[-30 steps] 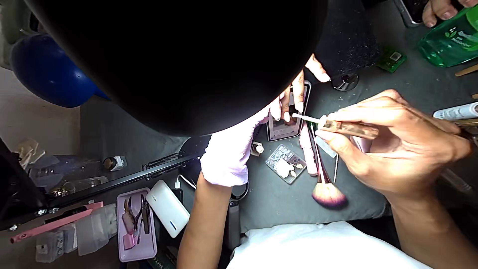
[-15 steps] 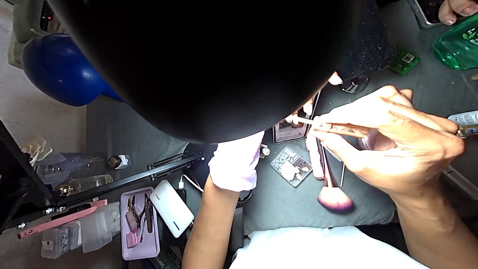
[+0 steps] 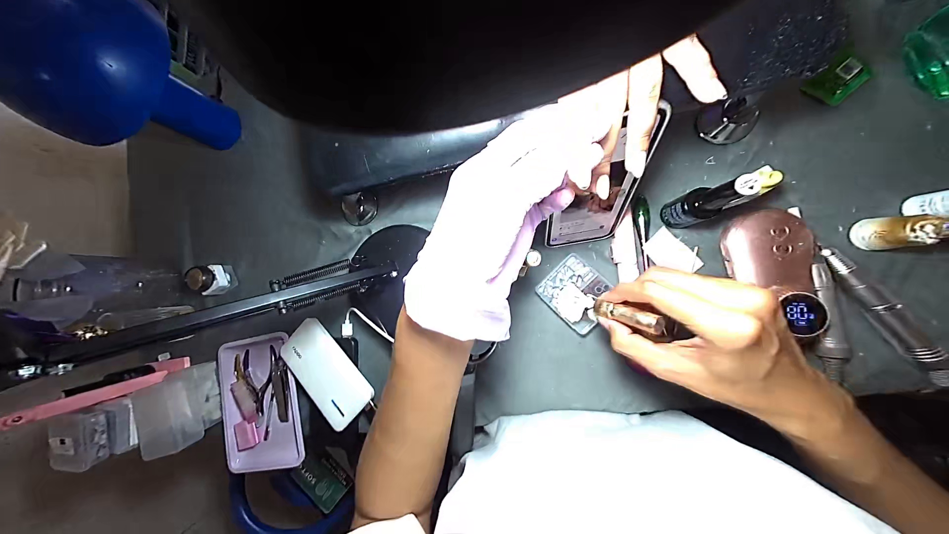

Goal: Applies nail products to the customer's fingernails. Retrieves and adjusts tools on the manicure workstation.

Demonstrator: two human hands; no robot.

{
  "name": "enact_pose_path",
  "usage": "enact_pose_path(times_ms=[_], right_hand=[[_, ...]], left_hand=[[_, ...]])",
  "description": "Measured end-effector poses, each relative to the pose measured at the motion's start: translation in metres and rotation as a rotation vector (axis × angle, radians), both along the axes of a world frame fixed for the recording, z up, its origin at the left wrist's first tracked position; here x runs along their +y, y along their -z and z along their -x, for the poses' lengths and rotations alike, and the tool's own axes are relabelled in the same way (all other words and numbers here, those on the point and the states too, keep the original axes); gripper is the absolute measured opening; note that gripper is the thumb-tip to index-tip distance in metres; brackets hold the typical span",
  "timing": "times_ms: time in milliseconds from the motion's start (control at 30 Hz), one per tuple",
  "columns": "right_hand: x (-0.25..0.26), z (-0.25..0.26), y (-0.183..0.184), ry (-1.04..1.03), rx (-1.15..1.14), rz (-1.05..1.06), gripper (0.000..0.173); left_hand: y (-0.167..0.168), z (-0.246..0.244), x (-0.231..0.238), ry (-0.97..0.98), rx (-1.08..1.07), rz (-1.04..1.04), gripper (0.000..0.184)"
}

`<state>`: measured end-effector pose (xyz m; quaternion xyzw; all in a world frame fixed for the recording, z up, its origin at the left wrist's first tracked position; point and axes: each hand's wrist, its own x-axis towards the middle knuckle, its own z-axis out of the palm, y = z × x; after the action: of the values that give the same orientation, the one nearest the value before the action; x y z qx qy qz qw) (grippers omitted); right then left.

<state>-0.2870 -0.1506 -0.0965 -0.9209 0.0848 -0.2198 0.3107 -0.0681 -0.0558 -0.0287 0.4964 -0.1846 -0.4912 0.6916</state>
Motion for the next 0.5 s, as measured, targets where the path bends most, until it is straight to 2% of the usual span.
enact_pose_path(times_ms=[167, 300, 500], right_hand=[[0.004, -0.003, 0.011, 0.001, 0.021, 0.095, 0.02], [0.007, -0.005, 0.016, -0.035, 0.028, 0.08, 0.02], [0.008, -0.004, 0.012, -0.069, 0.007, 0.062, 0.018]], left_hand=[[0.0, 0.0, -0.005, -0.023, 0.004, -0.005, 0.025], [0.0, 0.009, 0.016, -0.019, -0.101, -0.039, 0.028], [0.0, 0.01, 0.018, 0.0, -0.115, -0.011, 0.029]])
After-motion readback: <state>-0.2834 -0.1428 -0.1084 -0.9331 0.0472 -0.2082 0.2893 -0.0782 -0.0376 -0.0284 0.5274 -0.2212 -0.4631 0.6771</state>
